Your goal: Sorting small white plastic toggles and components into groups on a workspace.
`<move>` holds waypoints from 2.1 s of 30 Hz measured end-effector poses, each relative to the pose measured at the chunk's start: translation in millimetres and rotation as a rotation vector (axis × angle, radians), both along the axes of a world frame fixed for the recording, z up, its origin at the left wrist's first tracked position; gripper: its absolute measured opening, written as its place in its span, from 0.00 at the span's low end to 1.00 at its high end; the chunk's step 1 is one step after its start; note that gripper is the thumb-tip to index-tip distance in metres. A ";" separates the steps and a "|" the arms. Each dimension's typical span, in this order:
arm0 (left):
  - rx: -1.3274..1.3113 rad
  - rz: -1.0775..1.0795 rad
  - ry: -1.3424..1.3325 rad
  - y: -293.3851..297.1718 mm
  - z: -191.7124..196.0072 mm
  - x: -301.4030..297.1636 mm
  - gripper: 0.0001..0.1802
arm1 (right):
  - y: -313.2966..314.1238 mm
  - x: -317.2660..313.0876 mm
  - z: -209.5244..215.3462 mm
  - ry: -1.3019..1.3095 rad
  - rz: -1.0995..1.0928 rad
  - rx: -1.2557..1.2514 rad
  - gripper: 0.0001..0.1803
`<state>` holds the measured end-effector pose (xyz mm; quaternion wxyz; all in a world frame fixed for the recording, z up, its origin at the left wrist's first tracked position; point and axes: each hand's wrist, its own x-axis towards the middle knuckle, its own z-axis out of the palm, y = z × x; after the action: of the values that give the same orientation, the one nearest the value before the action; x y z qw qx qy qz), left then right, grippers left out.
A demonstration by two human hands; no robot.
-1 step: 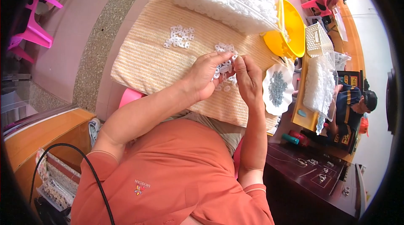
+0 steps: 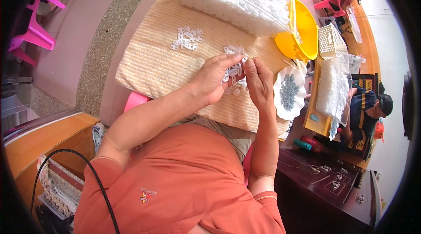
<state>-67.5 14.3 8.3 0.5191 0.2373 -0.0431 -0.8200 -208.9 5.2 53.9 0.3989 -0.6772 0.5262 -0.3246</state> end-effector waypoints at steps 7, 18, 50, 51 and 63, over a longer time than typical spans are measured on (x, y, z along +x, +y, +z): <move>-0.046 -0.016 -0.002 1.0 -2.1 -2.4 0.08 | -5.9 -10.5 -6.7 -0.151 0.012 0.140 0.19; -0.084 -0.029 -0.044 3.3 -4.7 -3.5 0.08 | -9.2 -12.7 -8.2 -0.079 0.025 0.167 0.19; -0.006 -0.027 -0.044 5.8 1.2 -5.6 0.08 | -7.0 -20.2 -2.5 0.052 0.048 0.107 0.18; -0.006 -0.028 -0.044 5.8 0.4 -6.0 0.08 | -7.3 -21.0 -0.7 0.029 0.045 0.155 0.18; -0.012 -0.038 -0.051 4.7 -0.4 -5.8 0.08 | -10.3 -23.5 -3.0 -0.137 0.034 0.295 0.18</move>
<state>-73.3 18.9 7.9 0.5035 0.2542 -0.0660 -0.8231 -232.5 -5.1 51.0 0.5345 -0.5965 0.5281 -0.2821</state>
